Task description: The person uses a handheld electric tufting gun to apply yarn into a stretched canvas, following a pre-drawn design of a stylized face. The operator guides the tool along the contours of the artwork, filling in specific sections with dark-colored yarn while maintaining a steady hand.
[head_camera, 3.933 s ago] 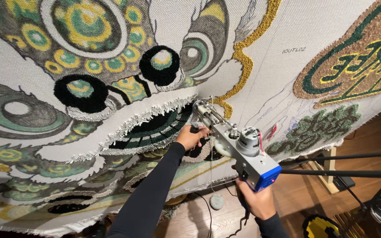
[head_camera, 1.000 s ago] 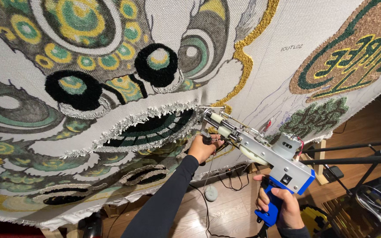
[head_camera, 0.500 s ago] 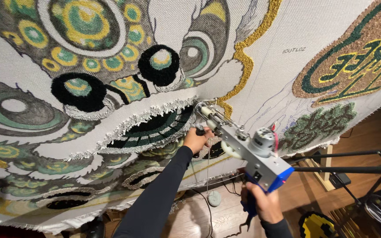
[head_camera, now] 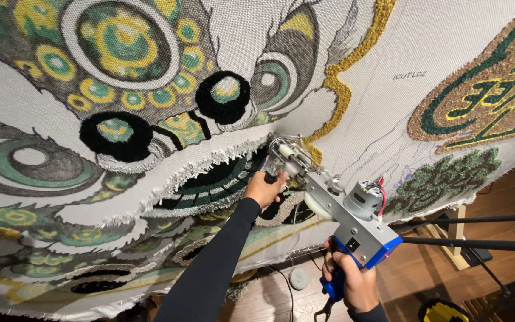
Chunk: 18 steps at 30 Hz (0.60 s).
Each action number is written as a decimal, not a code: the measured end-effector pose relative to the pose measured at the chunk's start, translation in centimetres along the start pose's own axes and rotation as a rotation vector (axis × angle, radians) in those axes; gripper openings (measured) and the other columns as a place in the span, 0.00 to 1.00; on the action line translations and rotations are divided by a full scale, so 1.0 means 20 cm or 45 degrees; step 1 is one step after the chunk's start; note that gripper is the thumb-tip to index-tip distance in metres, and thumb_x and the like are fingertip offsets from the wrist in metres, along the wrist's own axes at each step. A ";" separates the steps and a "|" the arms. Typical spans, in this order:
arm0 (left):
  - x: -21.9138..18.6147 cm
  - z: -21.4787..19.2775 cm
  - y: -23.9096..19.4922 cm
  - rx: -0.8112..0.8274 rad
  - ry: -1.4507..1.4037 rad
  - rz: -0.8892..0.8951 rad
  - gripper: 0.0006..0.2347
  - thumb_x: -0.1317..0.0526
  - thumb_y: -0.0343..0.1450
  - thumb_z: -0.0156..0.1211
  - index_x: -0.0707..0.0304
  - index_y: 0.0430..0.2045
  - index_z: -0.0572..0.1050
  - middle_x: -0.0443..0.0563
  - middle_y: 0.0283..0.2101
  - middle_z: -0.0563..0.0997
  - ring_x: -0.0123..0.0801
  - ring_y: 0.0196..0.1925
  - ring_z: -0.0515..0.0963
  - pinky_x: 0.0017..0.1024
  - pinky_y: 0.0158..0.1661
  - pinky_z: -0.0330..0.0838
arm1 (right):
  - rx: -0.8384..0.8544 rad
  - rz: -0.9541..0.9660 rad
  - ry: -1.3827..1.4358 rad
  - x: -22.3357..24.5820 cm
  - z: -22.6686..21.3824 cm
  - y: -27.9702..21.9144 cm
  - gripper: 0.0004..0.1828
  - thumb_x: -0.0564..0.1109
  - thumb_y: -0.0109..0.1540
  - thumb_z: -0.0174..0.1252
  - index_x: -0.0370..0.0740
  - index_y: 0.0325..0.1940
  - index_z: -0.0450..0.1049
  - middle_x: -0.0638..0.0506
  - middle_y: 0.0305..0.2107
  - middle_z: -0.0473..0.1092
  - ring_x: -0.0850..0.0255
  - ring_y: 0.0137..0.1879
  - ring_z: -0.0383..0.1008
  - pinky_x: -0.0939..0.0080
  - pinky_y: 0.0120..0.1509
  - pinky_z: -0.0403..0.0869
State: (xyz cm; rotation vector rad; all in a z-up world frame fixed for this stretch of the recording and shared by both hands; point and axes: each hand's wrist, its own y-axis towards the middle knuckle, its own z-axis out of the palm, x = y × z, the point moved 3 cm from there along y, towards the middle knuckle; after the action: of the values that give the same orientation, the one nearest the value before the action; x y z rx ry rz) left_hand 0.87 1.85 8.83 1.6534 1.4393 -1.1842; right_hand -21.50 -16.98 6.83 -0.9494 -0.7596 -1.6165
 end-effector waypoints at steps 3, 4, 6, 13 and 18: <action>-0.04 0.00 -0.01 -0.004 0.006 -0.030 0.19 0.48 0.70 0.64 0.73 0.31 0.79 0.52 0.23 0.82 0.31 0.20 0.84 0.31 0.27 0.76 | 0.047 -0.005 0.011 0.02 0.00 -0.01 0.16 0.38 0.58 0.50 0.22 0.46 0.69 0.45 0.20 0.64 0.58 0.23 0.64 0.59 0.28 0.66; -0.05 0.00 -0.02 -0.002 -0.014 -0.026 0.19 0.48 0.70 0.64 0.72 0.33 0.79 0.52 0.23 0.82 0.31 0.20 0.83 0.31 0.27 0.76 | 0.036 0.010 -0.007 0.03 0.00 -0.01 0.16 0.38 0.58 0.50 0.22 0.46 0.69 0.46 0.20 0.63 0.58 0.23 0.64 0.59 0.28 0.66; -0.05 0.00 -0.02 0.001 -0.052 -0.015 0.18 0.49 0.70 0.64 0.69 0.35 0.79 0.52 0.23 0.82 0.31 0.20 0.83 0.31 0.26 0.76 | 0.014 0.037 -0.041 0.06 0.01 -0.02 0.17 0.39 0.58 0.50 0.22 0.46 0.69 0.46 0.19 0.62 0.57 0.23 0.64 0.59 0.28 0.65; 0.12 0.21 0.13 0.046 -0.480 0.272 0.09 0.61 0.71 0.62 0.66 0.40 0.76 0.45 0.32 0.81 0.26 0.26 0.81 0.29 0.30 0.79 | 0.049 0.108 -0.003 0.15 -0.04 -0.05 0.28 0.42 0.56 0.47 0.22 0.58 0.69 0.46 0.21 0.63 0.58 0.23 0.63 0.59 0.29 0.65; 0.25 0.44 0.23 0.209 -0.900 0.326 0.08 0.69 0.69 0.54 0.65 0.41 0.67 0.44 0.33 0.76 0.24 0.29 0.80 0.32 0.31 0.82 | 0.127 0.161 0.091 0.23 -0.17 -0.07 0.36 0.47 0.56 0.49 0.21 0.64 0.64 0.46 0.20 0.61 0.58 0.23 0.62 0.57 0.31 0.65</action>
State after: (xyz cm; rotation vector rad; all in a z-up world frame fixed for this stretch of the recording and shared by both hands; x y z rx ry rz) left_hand 3.43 -4.88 0.46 1.2665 0.6870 -1.5500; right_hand -24.08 -21.67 9.25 -0.8476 -0.7103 -1.4810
